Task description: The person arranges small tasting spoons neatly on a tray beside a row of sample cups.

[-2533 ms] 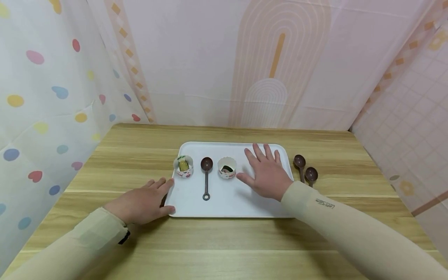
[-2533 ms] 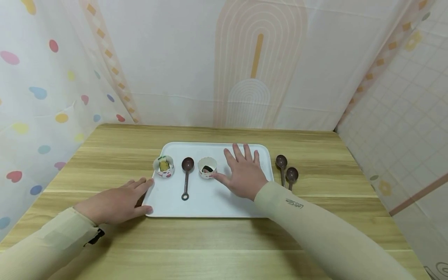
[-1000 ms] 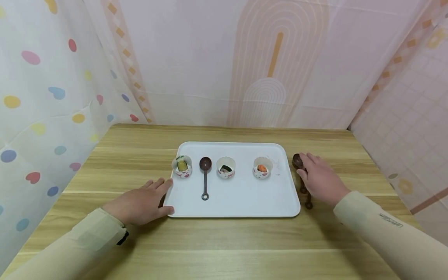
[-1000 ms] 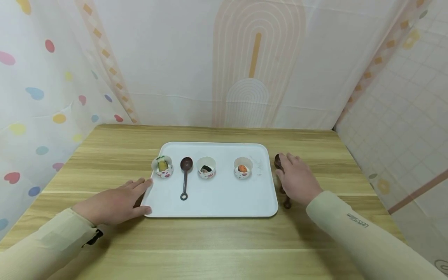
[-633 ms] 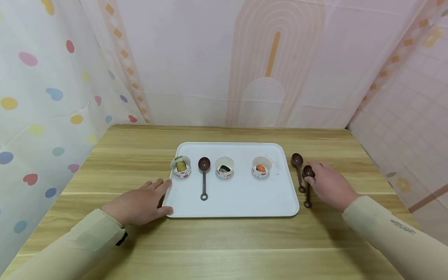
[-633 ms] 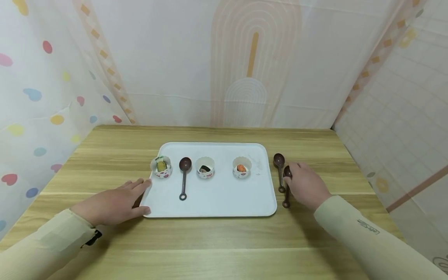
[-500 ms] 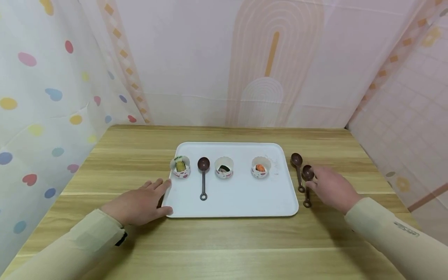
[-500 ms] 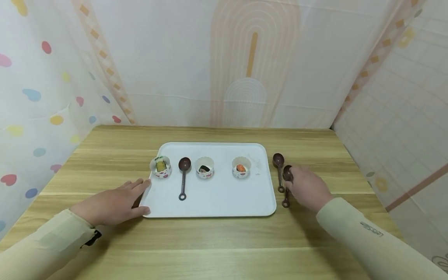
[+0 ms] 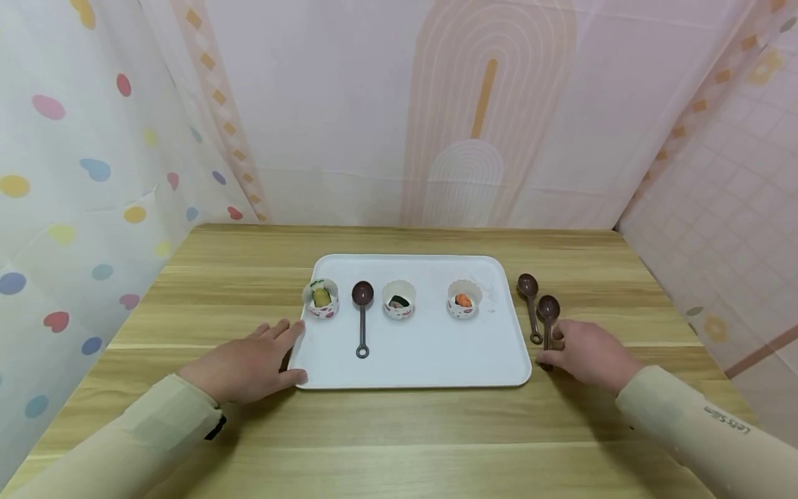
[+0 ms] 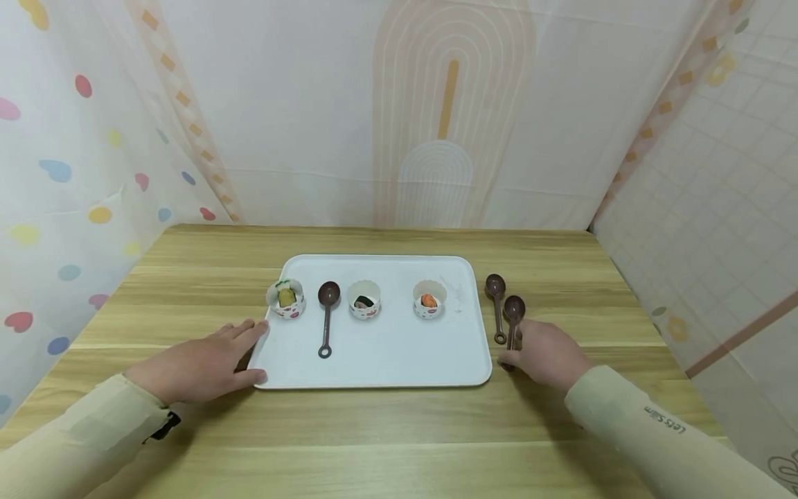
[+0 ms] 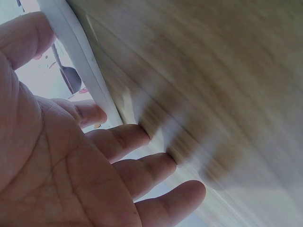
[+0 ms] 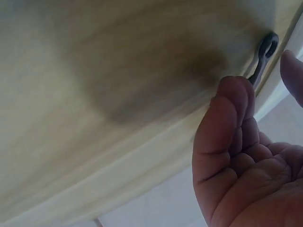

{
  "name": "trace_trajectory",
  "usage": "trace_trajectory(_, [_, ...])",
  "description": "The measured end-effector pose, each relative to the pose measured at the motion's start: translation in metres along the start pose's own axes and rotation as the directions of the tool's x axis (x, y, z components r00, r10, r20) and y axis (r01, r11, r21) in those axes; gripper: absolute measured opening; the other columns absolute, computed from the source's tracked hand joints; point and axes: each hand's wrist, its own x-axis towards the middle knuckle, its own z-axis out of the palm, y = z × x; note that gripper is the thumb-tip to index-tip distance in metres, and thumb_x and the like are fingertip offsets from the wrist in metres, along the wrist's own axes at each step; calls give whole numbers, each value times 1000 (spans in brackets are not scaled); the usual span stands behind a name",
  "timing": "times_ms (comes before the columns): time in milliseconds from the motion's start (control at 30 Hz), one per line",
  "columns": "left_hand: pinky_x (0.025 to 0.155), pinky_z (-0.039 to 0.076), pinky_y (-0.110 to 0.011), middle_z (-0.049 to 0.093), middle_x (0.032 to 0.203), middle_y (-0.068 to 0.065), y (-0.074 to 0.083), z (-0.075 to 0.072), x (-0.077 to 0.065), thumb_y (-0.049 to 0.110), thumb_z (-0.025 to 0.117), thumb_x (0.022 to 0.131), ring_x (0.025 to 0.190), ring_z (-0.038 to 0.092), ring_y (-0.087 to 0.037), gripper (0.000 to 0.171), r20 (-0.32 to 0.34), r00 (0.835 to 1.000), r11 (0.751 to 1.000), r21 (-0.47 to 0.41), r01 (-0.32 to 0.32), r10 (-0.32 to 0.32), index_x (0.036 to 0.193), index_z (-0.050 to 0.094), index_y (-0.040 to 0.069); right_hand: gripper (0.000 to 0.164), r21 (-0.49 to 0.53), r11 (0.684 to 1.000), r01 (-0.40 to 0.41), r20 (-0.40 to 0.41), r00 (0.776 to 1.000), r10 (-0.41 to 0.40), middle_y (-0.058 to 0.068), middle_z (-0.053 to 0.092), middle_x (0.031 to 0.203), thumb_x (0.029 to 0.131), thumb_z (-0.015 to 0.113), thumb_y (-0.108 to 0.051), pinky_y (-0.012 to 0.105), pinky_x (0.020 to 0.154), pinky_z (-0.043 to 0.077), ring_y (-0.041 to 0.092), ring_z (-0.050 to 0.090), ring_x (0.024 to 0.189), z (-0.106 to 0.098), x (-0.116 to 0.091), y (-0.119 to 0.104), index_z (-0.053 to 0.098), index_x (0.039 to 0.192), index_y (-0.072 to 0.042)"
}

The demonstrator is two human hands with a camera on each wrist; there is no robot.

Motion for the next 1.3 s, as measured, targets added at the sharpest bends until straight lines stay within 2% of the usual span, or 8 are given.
trace_trajectory(300, [113, 42, -69, 35, 164, -33, 1, 0, 0, 66, 63, 97, 148, 35, -61, 97, -3, 1000, 1000, -3, 1, -1, 163, 33, 1, 51, 30, 997, -69, 29, 997, 68, 20, 74, 101, 94, 79, -34, 48, 81, 57, 26, 63, 83, 0, -1, -4, 67, 113, 11])
trace_trajectory(467, [112, 42, -70, 36, 164, -34, 1, 0, 0, 65, 63, 97, 148, 35, -62, 97, -8, 1000, 1000, -5, -3, 3, 163, 33, 0, 46, 48, 996, -76, 42, 996, 74, 16, 72, 97, 94, 78, -31, 47, 81, 56, 26, 61, 83, 1, 0, -4, 67, 111, 10])
trace_trajectory(600, [112, 42, -70, 35, 164, -34, 0, 1, 0, 65, 63, 97, 148, 35, -62, 97, -9, 1000, 1000, -8, -3, 3, 163, 33, 0, 39, 87, 992, -89, 54, 995, 85, 10, 70, 89, 95, 78, -28, 41, 74, 54, 23, 60, 78, 2, 1, -3, 68, 106, 7])
trace_trajectory(733, [113, 41, -70, 35, 164, -33, 0, 0, 0, 66, 64, 96, 148, 35, -61, 98, -8, 1000, 1000, -8, 0, -1, 163, 33, 1, 32, 161, 980, -114, 78, 992, 102, 5, 67, 74, 96, 76, -24, 32, 62, 50, 16, 61, 66, 3, 0, -3, 68, 103, 6])
trace_trajectory(833, [112, 42, -70, 35, 164, -34, 0, 0, 0, 66, 64, 96, 148, 35, -61, 98, -8, 1000, 1000, -8, 2, -2, 163, 33, 1, 29, 216, 967, -135, 97, 988, 116, 3, 66, 68, 96, 75, -21, 29, 58, 50, 14, 61, 60, 4, -1, -2, 67, 102, 6])
trace_trajectory(1000, [110, 44, -70, 36, 163, -34, 1, 1, 1, 65, 64, 96, 147, 37, -61, 97, -9, 1000, 1000, 0, 6, -6, 163, 33, 0, 26, 289, 941, -178, 119, 982, 149, 5, 66, 69, 96, 75, -18, 29, 56, 54, 14, 62, 59, 4, -2, -3, 66, 103, 5])
trace_trajectory(1133, [111, 44, -70, 36, 163, -34, 1, 2, 1, 64, 64, 97, 147, 37, -61, 97, -9, 1000, 1000, 4, 8, -7, 163, 33, 0, 20, 330, 921, -208, 134, 976, 172, 6, 65, 69, 96, 75, -17, 30, 56, 56, 14, 62, 58, 2, -3, -5, 66, 91, 0])
trace_trajectory(1300, [111, 44, -69, 37, 163, -35, 0, 1, 1, 63, 64, 97, 146, 38, -61, 96, -13, 1000, 1000, 10, 0, 1, 163, 33, 0, 22, 345, 913, -218, 137, 974, 181, 6, 64, 67, 96, 75, -17, 29, 55, 56, 14, 61, 56, 3, -3, -5, 63, 81, -6])
